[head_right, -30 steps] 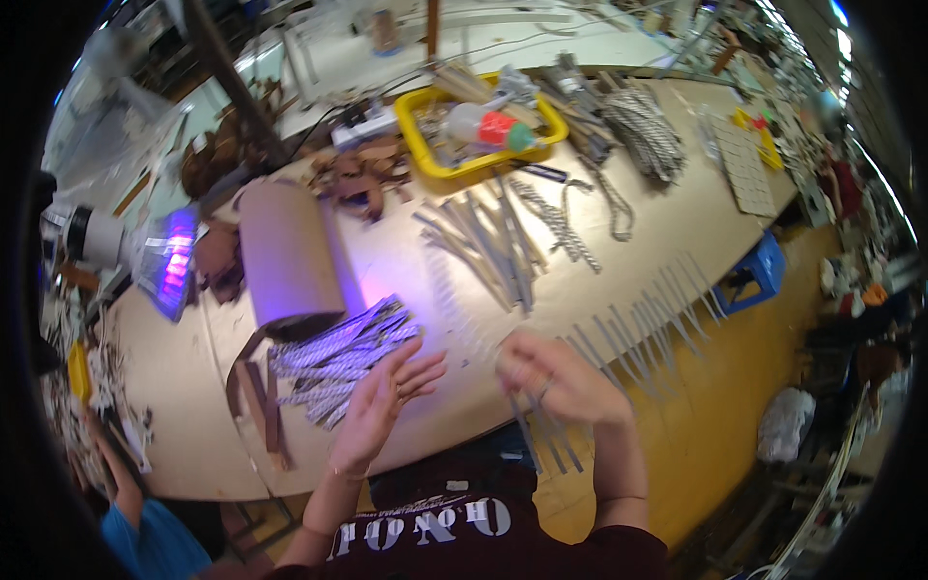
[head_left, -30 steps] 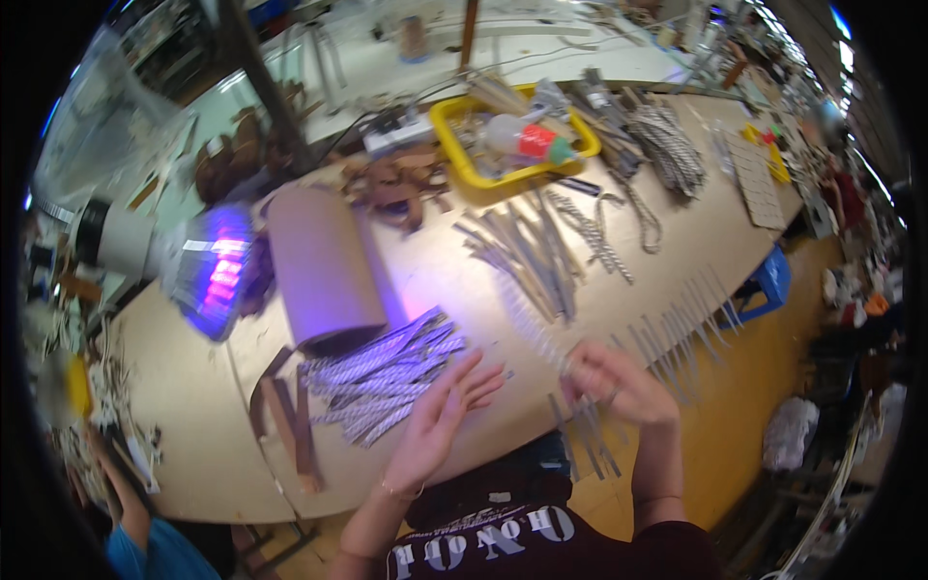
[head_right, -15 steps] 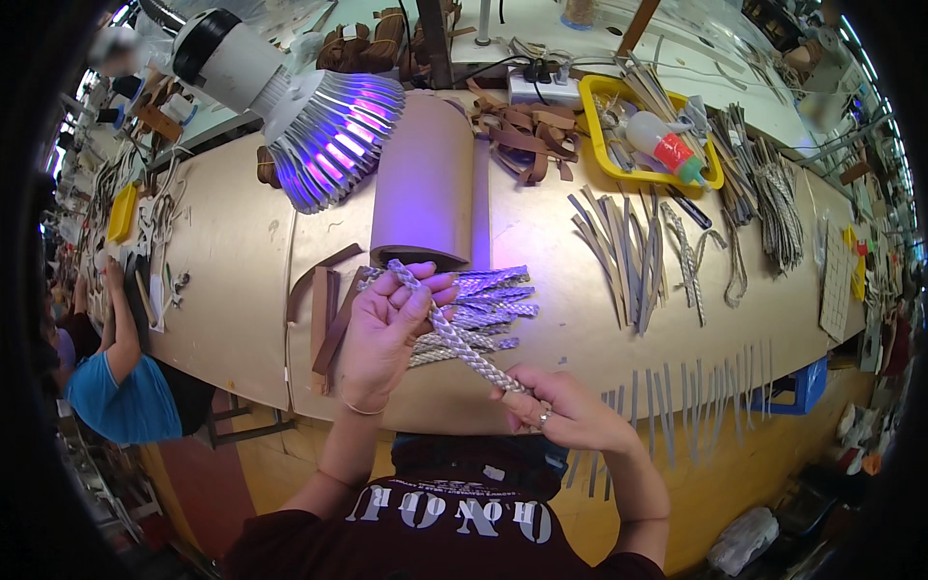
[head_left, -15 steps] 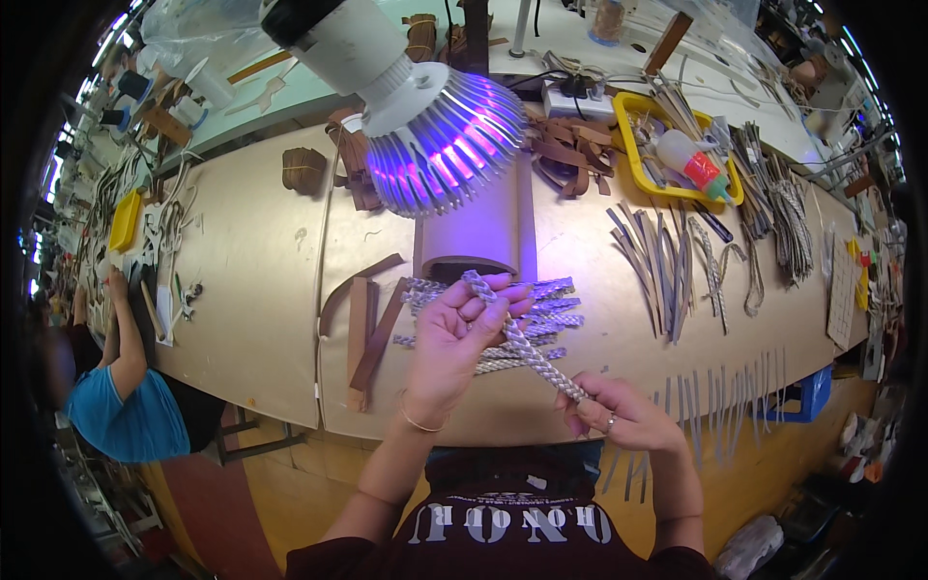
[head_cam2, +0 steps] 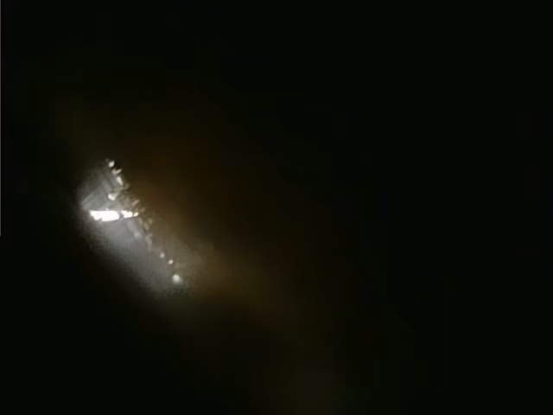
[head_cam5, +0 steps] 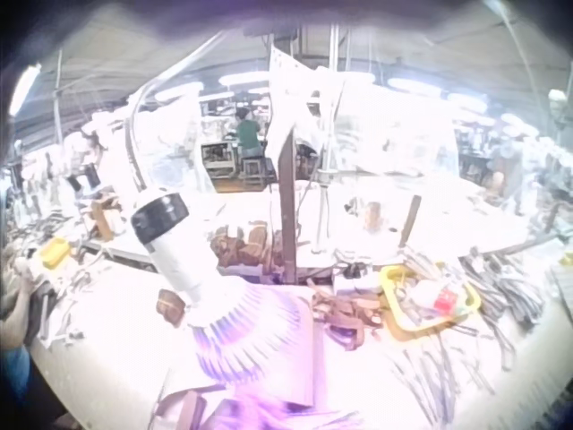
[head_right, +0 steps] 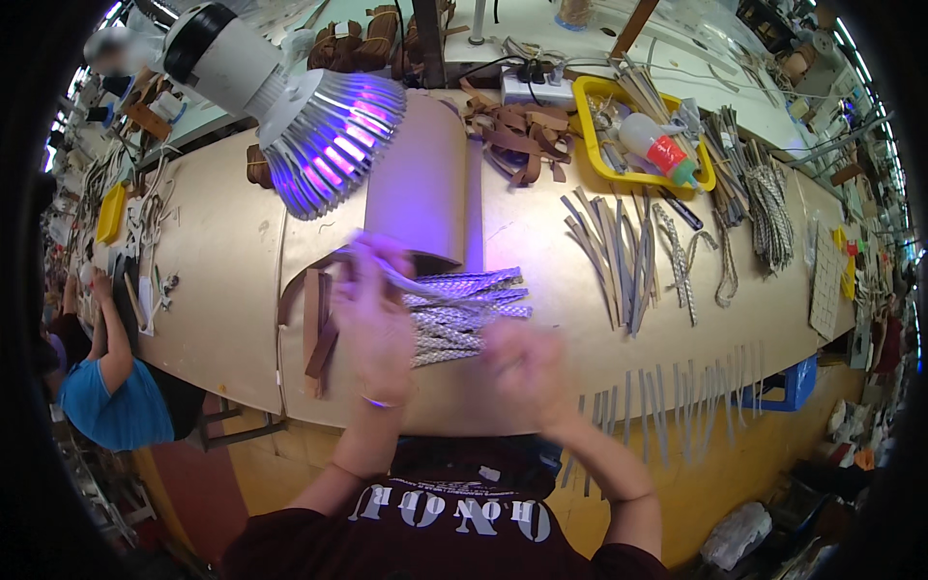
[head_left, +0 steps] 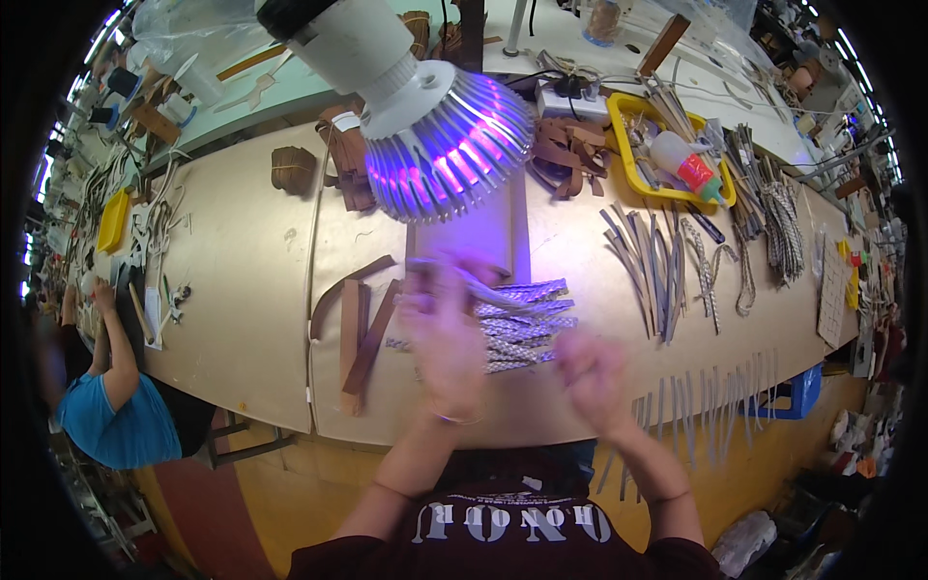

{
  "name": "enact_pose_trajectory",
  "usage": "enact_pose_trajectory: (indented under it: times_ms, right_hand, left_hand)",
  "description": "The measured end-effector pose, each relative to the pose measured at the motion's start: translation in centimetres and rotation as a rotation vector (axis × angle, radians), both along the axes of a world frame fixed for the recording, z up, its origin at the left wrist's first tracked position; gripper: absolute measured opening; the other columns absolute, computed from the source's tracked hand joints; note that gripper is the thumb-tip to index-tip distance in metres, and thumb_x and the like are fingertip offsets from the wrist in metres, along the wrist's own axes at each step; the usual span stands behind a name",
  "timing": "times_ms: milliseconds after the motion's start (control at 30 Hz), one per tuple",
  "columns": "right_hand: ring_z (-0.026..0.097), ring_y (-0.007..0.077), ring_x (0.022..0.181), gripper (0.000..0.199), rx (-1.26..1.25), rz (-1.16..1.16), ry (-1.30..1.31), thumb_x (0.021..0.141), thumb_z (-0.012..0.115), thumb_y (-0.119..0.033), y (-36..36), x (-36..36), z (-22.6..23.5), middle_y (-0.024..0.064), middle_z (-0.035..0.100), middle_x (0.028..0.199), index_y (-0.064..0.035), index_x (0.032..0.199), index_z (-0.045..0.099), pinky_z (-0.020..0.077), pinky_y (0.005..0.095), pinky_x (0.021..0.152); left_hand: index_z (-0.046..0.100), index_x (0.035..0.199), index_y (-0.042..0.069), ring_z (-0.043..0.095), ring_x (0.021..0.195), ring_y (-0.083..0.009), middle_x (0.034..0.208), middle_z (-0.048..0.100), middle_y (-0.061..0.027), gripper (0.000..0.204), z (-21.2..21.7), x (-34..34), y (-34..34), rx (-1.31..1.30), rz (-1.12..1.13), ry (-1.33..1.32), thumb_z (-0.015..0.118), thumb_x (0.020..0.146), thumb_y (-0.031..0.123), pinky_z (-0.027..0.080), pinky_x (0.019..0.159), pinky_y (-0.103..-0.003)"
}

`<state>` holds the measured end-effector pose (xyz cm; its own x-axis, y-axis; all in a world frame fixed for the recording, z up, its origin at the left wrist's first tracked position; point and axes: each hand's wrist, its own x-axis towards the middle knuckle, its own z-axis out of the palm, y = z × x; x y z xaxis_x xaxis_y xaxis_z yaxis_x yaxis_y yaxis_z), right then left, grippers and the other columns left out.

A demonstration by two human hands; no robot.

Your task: The person assembles braided straps by hand, repeatedly picking up braided cords and flat strips, aligning them, and stacking the finished units on the table. The person also handles brown leather pieces and organizes materials on the workbench.

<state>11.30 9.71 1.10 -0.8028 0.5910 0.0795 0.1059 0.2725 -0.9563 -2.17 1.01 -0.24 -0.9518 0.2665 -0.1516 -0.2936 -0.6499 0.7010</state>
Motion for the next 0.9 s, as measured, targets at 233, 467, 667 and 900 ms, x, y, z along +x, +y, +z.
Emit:
enact_pose_trajectory:
  times_ms: [233,467,667,900]
  right_hand:
    - [0.045,0.0091,0.053,0.037,-0.208,0.173,0.106,0.099,0.055,-0.02,1.3,-0.3,-0.4,0.0005,0.046,0.059,-0.0043,0.067,0.05,0.0387,0.0295,0.052]
    - [0.038,0.0064,0.052,0.046,-0.552,0.251,-0.127,0.105,0.043,-0.03,3.5,0.9,-2.1,-0.0017,0.041,0.059,-0.0059,0.066,0.044,0.0328,0.0237,0.05]
    - [0.039,0.0068,0.053,0.046,-0.573,0.299,-0.166,0.105,0.043,-0.032,2.8,1.3,-2.1,-0.0013,0.041,0.06,-0.0059,0.067,0.045,0.0336,0.0241,0.049]
    - [0.039,0.0077,0.052,0.045,-0.749,0.263,-0.178,0.104,0.045,-0.031,2.5,2.3,-3.3,-0.0011,0.041,0.059,-0.007,0.066,0.044,0.0325,0.024,0.049]
  left_hand:
    - [0.055,0.115,0.001,0.068,0.091,-0.02,0.103,0.067,-0.013,0.019,-0.2,-0.4,-0.4,0.074,-0.059,0.162,0.057,0.099,0.009,0.057,0.082,-0.031]
    - [0.049,0.129,-0.005,0.063,0.112,-0.0235,0.123,0.062,-0.0191,0.035,-0.2,-0.7,0.8,-0.092,-0.257,0.198,0.058,0.096,0.004,0.055,0.093,-0.032]
    - [0.058,0.115,-0.006,0.071,0.087,-0.0219,0.101,0.069,-0.0173,0.025,-0.7,-1.4,1.2,-0.214,-0.283,0.079,0.054,0.101,0.014,0.06,0.08,-0.034]
    - [0.058,0.117,-0.009,0.072,0.082,-0.0241,0.096,0.07,-0.0197,0.041,-1.2,-1.3,1.1,-0.176,-0.372,0.114,0.043,0.105,0.027,0.06,0.077,-0.034]
